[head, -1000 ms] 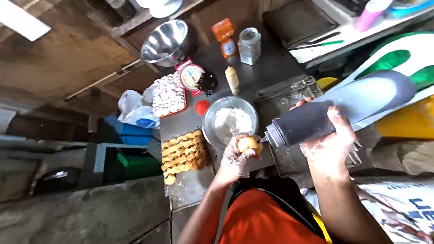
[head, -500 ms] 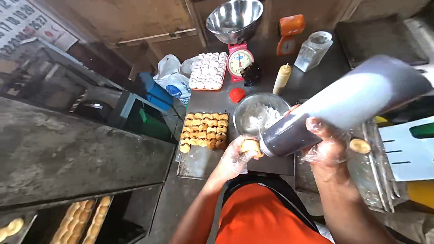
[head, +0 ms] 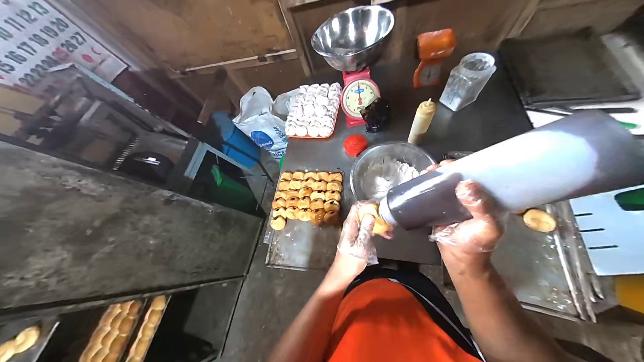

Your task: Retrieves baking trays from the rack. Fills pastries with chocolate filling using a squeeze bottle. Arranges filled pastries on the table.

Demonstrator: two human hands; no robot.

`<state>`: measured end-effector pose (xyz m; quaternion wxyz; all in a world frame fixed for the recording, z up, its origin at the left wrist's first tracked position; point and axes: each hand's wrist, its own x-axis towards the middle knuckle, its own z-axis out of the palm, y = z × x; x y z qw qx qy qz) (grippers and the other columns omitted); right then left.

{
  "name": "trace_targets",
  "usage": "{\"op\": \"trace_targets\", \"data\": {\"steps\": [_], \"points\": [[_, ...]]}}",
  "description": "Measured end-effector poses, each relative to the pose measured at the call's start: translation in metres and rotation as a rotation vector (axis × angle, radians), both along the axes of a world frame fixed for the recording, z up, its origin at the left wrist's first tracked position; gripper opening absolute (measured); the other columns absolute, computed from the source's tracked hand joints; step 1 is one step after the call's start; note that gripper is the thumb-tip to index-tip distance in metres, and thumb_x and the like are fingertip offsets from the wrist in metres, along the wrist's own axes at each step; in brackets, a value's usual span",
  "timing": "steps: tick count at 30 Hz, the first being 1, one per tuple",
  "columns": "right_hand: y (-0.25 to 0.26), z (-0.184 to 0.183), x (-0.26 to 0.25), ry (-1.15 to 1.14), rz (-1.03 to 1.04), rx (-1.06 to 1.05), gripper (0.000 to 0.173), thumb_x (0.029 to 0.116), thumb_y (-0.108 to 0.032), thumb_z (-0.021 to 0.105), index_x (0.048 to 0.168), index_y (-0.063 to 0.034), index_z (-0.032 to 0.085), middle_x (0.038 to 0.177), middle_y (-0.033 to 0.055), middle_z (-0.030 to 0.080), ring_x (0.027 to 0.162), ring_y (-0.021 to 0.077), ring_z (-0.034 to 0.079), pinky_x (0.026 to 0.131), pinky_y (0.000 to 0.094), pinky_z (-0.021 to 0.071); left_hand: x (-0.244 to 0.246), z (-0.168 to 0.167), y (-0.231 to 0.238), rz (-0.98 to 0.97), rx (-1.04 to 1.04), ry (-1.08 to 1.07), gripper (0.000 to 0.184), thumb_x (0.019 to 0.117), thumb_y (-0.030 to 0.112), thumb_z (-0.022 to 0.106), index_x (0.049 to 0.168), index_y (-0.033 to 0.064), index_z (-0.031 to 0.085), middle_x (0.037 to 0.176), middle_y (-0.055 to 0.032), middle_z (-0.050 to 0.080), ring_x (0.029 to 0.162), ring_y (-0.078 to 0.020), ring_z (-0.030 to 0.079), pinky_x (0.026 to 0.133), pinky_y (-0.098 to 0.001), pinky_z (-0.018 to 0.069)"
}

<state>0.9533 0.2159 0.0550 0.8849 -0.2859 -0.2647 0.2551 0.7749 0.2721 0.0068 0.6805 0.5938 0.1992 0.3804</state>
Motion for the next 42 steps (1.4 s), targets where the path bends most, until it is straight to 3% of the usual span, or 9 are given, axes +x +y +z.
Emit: {"op": "trace_targets", "data": {"steps": [4, 10, 15, 19, 26, 31, 34, 38, 42], "points": [[-0.002, 0.009, 0.003, 0.116, 0.084, 0.006, 0.036, 0.0932, -0.034, 0.067, 0.119, -0.0088, 0.067, 0.121, 0.013, 0.069, 0.116, 0.0259, 0.066, 0.1, 0.0449, 0.0548, 0.002, 0.001, -0.005, -0.05, -0.123, -0.163, 0.043, 0.1082, 0.025, 0.048, 0.138, -0.0046, 0.039, 0.112, -0.0152, 0.067, 0.092, -0.0268, 0.072, 0.081, -0.0451, 0.063], [-0.004, 0.002, 0.019, -0.172, 0.206, -0.078, 0.037, 0.0868, -0.025, 0.078, 0.117, -0.007, 0.068, 0.114, 0.0137, 0.071, 0.106, 0.0267, 0.069, 0.094, 0.0466, 0.0578, -0.021, 0.028, 0.017, -0.087, 0.306, 0.327, 0.031, 0.1051, 0.011, 0.05, 0.131, -0.0048, 0.057, 0.12, -0.0121, 0.066, 0.108, -0.0124, 0.065, 0.099, -0.0306, 0.0547], [0.002, 0.004, -0.002, -0.093, 0.042, 0.015, 0.032, 0.092, -0.028, 0.071, 0.119, -0.0098, 0.069, 0.117, 0.0107, 0.072, 0.113, 0.0249, 0.067, 0.099, 0.0446, 0.0552, -0.002, 0.004, -0.007, 0.077, -0.009, 0.025, 0.038, 0.1072, 0.012, 0.043, 0.138, -0.0107, 0.04, 0.111, -0.0163, 0.066, 0.088, -0.0224, 0.071, 0.079, -0.0391, 0.0639], [0.005, 0.012, -0.006, 0.077, 0.111, 0.046, 0.036, 0.0916, -0.033, 0.071, 0.119, -0.009, 0.068, 0.121, 0.0129, 0.07, 0.115, 0.0262, 0.066, 0.1, 0.0445, 0.0551, -0.003, -0.008, -0.014, -0.054, -0.284, -0.277, 0.04, 0.1082, 0.024, 0.045, 0.14, 0.0005, 0.042, 0.11, -0.0147, 0.068, 0.091, -0.0265, 0.071, 0.08, -0.0444, 0.062], [0.008, 0.014, 0.006, -0.176, 0.253, -0.039, 0.033, 0.0863, -0.021, 0.078, 0.115, -0.0082, 0.069, 0.11, 0.0125, 0.073, 0.102, 0.0254, 0.07, 0.09, 0.0449, 0.0595, -0.032, 0.024, 0.015, -0.086, 0.137, 0.175, 0.032, 0.107, 0.012, 0.047, 0.133, -0.0071, 0.051, 0.111, -0.0119, 0.067, 0.092, -0.0171, 0.07, 0.081, -0.0351, 0.0623], [0.014, 0.015, -0.004, -0.039, 0.125, 0.028, 0.037, 0.0903, -0.028, 0.073, 0.12, -0.0067, 0.067, 0.119, 0.0158, 0.07, 0.112, 0.0294, 0.067, 0.098, 0.0475, 0.0558, -0.02, 0.01, 0.001, 0.044, 0.009, 0.003, 0.04, 0.1057, 0.008, 0.046, 0.14, -0.011, 0.041, 0.122, -0.0188, 0.063, 0.101, -0.0251, 0.069, 0.088, -0.0427, 0.062], [0.011, 0.021, -0.002, 0.066, 0.143, 0.006, 0.035, 0.0926, -0.031, 0.069, 0.118, -0.0074, 0.066, 0.12, 0.0155, 0.07, 0.113, 0.0288, 0.067, 0.099, 0.0469, 0.0557, -0.025, 0.011, 0.005, 0.027, -0.046, -0.037, 0.039, 0.0978, -0.002, 0.056, 0.136, -0.0103, 0.048, 0.121, -0.0158, 0.066, 0.108, -0.0201, 0.068, 0.097, -0.0383, 0.0569], [0.011, 0.026, -0.001, 0.054, 0.149, -0.043, 0.034, 0.0953, -0.033, 0.066, 0.119, -0.008, 0.066, 0.12, 0.0151, 0.07, 0.115, 0.0286, 0.067, 0.1, 0.0468, 0.0553, -0.034, 0.014, 0.019, -0.039, 0.02, -0.021, 0.041, 0.0895, -0.005, 0.07, 0.128, -0.0103, 0.056, 0.118, -0.0174, 0.068, 0.106, -0.0226, 0.068, 0.095, -0.0391, 0.0584], [0.012, 0.027, -0.002, -0.02, 0.142, -0.023, 0.035, 0.0925, -0.03, 0.071, 0.12, -0.0076, 0.066, 0.119, 0.0154, 0.07, 0.114, 0.0294, 0.067, 0.099, 0.0472, 0.0554, -0.037, 0.017, 0.022, -0.026, 0.04, 0.017, 0.043, 0.0895, -0.006, 0.071, 0.13, -0.01, 0.055, 0.12, -0.0173, 0.067, 0.107, -0.0232, 0.069, 0.095, -0.0389, 0.059]]}}
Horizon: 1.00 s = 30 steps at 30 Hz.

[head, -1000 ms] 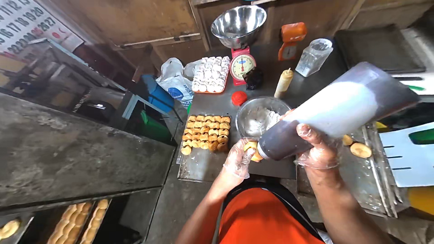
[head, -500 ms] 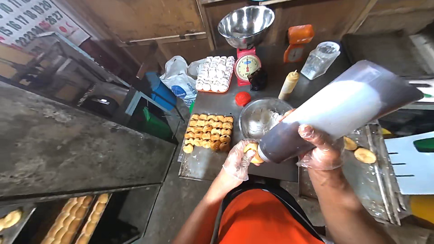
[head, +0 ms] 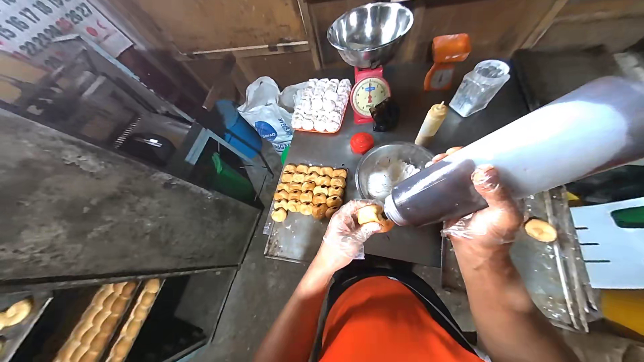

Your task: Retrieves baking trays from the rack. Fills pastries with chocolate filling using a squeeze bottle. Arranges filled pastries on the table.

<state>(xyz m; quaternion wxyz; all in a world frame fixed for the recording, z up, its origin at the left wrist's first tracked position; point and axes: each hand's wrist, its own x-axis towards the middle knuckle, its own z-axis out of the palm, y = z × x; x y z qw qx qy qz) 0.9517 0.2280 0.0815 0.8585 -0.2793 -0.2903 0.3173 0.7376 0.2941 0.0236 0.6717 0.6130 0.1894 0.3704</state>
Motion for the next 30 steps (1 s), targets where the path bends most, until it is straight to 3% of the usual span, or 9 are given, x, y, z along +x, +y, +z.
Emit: {"op": "trace_targets", "data": {"steps": [7, 22, 30], "points": [[0.0, 0.002, 0.005, -0.033, -0.058, -0.009, 0.038, 0.0877, -0.023, 0.078, 0.119, -0.0048, 0.066, 0.114, 0.0176, 0.071, 0.107, 0.032, 0.07, 0.094, 0.0503, 0.0584, 0.002, -0.002, -0.001, 0.008, 0.009, -0.02, 0.041, 0.0899, -0.007, 0.069, 0.129, -0.009, 0.056, 0.12, -0.0155, 0.067, 0.106, -0.0214, 0.069, 0.094, -0.0376, 0.0593], [0.003, 0.004, 0.008, -0.064, -0.123, 0.004, 0.037, 0.0872, -0.019, 0.078, 0.119, -0.0057, 0.064, 0.111, 0.0158, 0.071, 0.105, 0.0312, 0.07, 0.094, 0.052, 0.0576, 0.0, -0.01, 0.002, 0.012, -0.011, -0.036, 0.041, 0.0909, -0.007, 0.068, 0.129, -0.0099, 0.055, 0.122, -0.0187, 0.066, 0.108, -0.0248, 0.068, 0.095, -0.0396, 0.0586], [0.002, 0.006, 0.008, -0.061, -0.094, -0.005, 0.035, 0.09, -0.024, 0.075, 0.118, -0.0056, 0.066, 0.114, 0.0158, 0.071, 0.109, 0.0309, 0.069, 0.097, 0.0503, 0.057, -0.002, -0.013, 0.004, 0.033, -0.016, -0.02, 0.04, 0.0906, -0.006, 0.068, 0.128, -0.0106, 0.055, 0.122, -0.0194, 0.066, 0.11, -0.025, 0.067, 0.096, -0.0398, 0.0581]]}}
